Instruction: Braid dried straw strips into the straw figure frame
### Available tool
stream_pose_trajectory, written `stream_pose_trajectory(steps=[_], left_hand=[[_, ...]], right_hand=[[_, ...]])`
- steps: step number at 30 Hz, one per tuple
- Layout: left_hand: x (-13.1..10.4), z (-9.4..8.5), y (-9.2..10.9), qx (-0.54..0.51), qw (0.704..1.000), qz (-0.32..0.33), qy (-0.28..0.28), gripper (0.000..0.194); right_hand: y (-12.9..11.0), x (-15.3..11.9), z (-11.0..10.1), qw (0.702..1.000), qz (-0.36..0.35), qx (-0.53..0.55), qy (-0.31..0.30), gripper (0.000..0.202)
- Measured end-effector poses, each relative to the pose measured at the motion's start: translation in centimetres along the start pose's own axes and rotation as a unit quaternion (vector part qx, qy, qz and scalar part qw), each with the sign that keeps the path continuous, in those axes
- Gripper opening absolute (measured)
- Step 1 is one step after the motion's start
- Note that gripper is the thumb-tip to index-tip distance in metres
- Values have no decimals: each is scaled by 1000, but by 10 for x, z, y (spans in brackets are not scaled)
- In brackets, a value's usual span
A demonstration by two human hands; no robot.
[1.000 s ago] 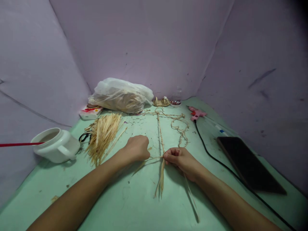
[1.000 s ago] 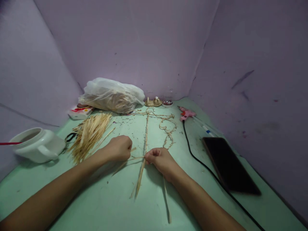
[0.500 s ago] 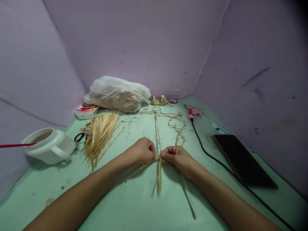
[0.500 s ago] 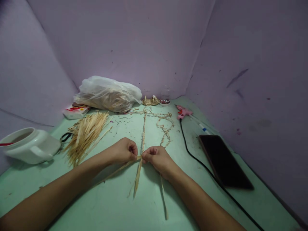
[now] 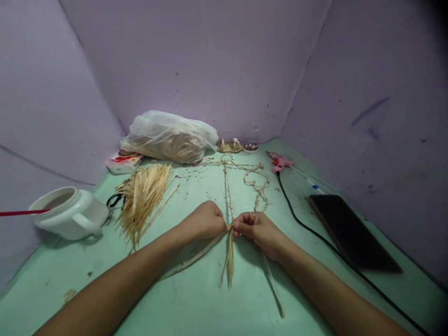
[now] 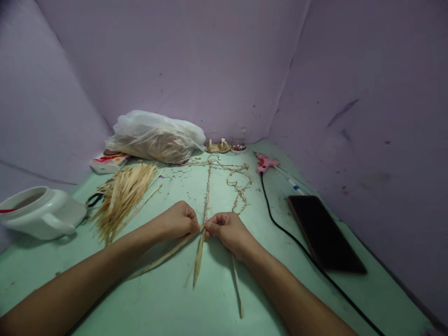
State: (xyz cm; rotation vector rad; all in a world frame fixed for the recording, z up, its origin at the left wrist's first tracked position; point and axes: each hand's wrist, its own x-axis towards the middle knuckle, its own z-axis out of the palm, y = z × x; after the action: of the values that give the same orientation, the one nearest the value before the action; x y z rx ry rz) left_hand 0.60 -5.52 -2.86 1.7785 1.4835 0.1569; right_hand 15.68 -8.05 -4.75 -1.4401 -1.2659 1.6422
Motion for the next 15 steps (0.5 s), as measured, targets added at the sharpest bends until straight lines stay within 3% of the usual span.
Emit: stream_pose_trajectory(steps=[4,12,15], left_hand=[[-6,5,7,38,997,-11,72,17],[-11,5,11,82,996,6,47,21],[-19,10,18,160,983,35,85,25]], right_hand=[[0,0,0,1000,11,2,-5,16],[-4,-2,1,1000,14,24,2,15],[-3,-2,1,999,16,45,8,14]])
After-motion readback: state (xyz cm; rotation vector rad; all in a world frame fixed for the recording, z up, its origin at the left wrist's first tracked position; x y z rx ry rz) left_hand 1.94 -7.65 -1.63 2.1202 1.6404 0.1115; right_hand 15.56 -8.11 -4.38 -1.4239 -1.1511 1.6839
